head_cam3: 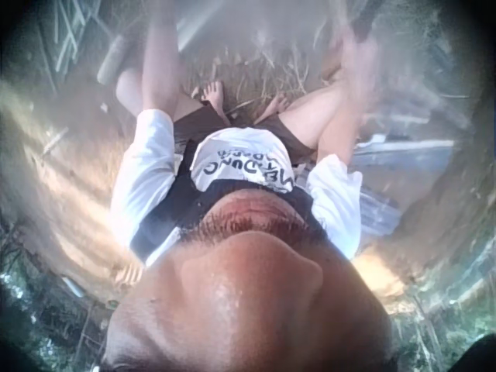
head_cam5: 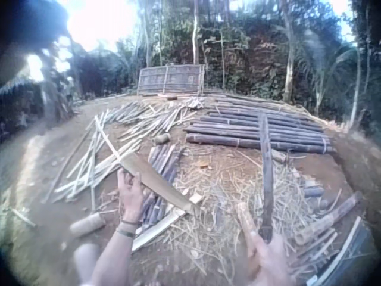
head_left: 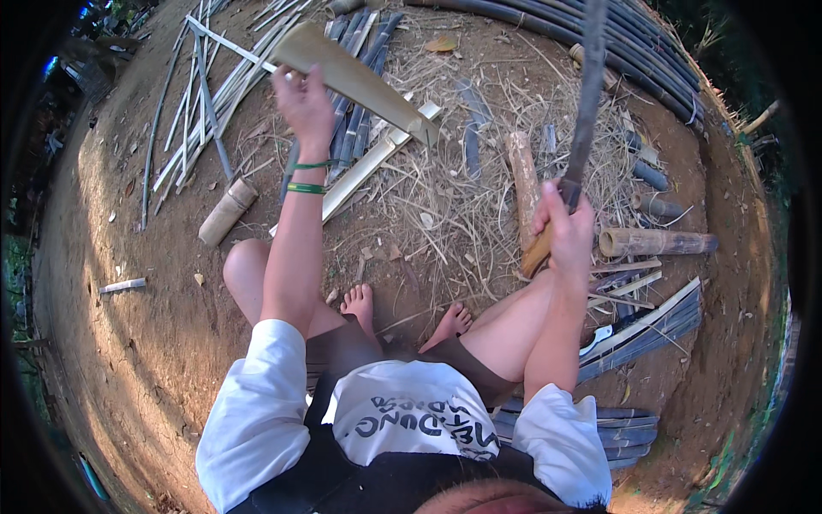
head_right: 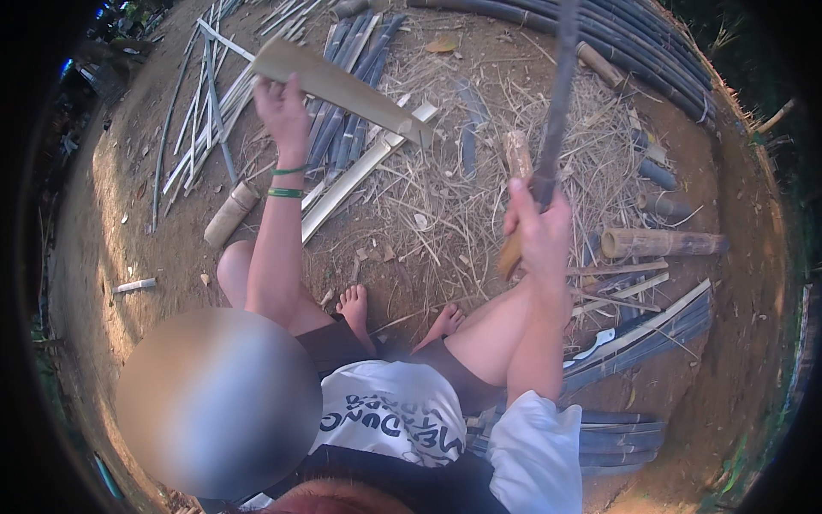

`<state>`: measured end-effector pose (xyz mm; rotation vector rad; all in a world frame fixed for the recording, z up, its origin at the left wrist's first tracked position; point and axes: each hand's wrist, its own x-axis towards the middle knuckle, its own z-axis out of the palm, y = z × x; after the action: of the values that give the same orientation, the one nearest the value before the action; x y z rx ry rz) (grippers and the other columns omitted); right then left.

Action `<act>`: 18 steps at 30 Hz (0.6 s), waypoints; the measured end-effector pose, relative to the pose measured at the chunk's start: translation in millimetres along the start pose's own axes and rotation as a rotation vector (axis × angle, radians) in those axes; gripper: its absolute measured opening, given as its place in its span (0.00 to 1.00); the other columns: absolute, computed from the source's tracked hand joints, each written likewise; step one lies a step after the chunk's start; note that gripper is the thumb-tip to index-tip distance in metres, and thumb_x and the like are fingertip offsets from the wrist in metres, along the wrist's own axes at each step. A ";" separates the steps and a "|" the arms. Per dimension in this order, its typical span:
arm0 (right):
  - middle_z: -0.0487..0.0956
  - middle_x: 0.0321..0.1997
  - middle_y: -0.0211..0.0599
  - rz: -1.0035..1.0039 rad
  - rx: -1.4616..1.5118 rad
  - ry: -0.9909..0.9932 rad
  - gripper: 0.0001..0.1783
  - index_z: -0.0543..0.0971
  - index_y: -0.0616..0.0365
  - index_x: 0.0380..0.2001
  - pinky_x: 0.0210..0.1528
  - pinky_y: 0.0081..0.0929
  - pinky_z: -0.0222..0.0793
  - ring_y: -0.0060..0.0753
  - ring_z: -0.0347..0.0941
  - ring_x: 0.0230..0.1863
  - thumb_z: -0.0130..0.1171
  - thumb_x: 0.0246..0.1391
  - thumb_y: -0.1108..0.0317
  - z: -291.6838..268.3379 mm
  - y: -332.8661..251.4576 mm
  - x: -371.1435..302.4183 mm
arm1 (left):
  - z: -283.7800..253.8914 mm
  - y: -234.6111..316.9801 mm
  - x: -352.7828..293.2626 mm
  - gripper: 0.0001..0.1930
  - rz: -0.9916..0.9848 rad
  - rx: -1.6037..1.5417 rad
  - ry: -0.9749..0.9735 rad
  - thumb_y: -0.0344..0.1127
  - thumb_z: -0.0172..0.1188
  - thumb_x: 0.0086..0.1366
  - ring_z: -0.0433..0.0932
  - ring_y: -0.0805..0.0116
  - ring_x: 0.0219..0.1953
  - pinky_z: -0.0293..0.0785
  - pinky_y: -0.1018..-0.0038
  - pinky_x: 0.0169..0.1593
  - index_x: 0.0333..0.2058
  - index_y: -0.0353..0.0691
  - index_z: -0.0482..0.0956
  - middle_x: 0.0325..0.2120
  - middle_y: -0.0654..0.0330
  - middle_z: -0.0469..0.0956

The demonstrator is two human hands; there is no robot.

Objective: The person splits bamboo stalks by positioning a machete on the end of a stalk and striking it with a wooden club, then separates the split pieces by hand.

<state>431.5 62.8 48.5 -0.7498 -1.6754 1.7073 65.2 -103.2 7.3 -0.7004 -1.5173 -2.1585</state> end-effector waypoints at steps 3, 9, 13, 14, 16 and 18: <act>0.73 0.19 0.23 -0.040 -0.042 -0.120 0.15 0.77 0.58 0.36 0.21 0.19 0.61 0.15 0.67 0.18 0.62 0.68 0.56 28.8 -14.2 -22.7 | 57.4 37.2 -8.2 0.14 0.139 0.134 -0.287 0.25 0.62 0.70 0.87 0.67 0.37 0.81 0.74 0.37 0.51 0.30 0.70 0.37 0.49 0.86; 0.70 0.18 0.21 -0.039 0.020 -0.072 0.17 0.76 0.60 0.33 0.22 0.20 0.58 0.12 0.63 0.19 0.63 0.67 0.56 71.9 -16.1 -80.7 | 78.4 64.4 -63.8 0.14 0.249 0.126 -0.550 0.24 0.64 0.67 0.89 0.57 0.40 0.85 0.68 0.44 0.48 0.30 0.72 0.37 0.47 0.86; 0.69 0.18 0.23 -0.041 -0.007 -0.063 0.18 0.76 0.62 0.31 0.24 0.24 0.56 0.14 0.60 0.21 0.63 0.67 0.57 79.9 -6.2 -97.5 | 72.0 59.4 -86.1 0.15 0.319 0.131 -0.548 0.25 0.67 0.65 0.88 0.53 0.36 0.84 0.67 0.40 0.48 0.32 0.74 0.34 0.47 0.85; 0.69 0.18 0.23 -0.028 -0.011 -0.065 0.18 0.76 0.62 0.31 0.24 0.24 0.56 0.14 0.60 0.21 0.63 0.67 0.57 80.0 -4.9 -99.5 | 70.4 59.8 -89.8 0.16 0.328 0.146 -0.556 0.26 0.67 0.65 0.88 0.53 0.35 0.84 0.67 0.39 0.49 0.33 0.74 0.33 0.47 0.84; 0.69 0.17 0.23 -0.023 -0.019 -0.073 0.19 0.76 0.62 0.31 0.23 0.24 0.55 0.15 0.60 0.21 0.63 0.67 0.57 80.2 -2.1 -103.6 | 67.4 59.7 -94.7 0.17 0.349 0.159 -0.558 0.26 0.68 0.64 0.87 0.53 0.33 0.83 0.66 0.37 0.49 0.33 0.74 0.32 0.47 0.84; 0.68 0.17 0.23 -0.041 -0.028 -0.087 0.19 0.76 0.63 0.30 0.23 0.25 0.55 0.15 0.60 0.20 0.63 0.67 0.57 80.2 0.9 -106.5 | 65.7 58.3 -98.4 0.17 0.372 0.156 -0.545 0.26 0.68 0.64 0.87 0.53 0.32 0.82 0.66 0.35 0.50 0.33 0.75 0.31 0.48 0.84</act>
<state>438.7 -70.3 47.1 -0.6582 -1.7641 1.7138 188.3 -55.7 8.8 -1.4680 -1.6174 -1.6258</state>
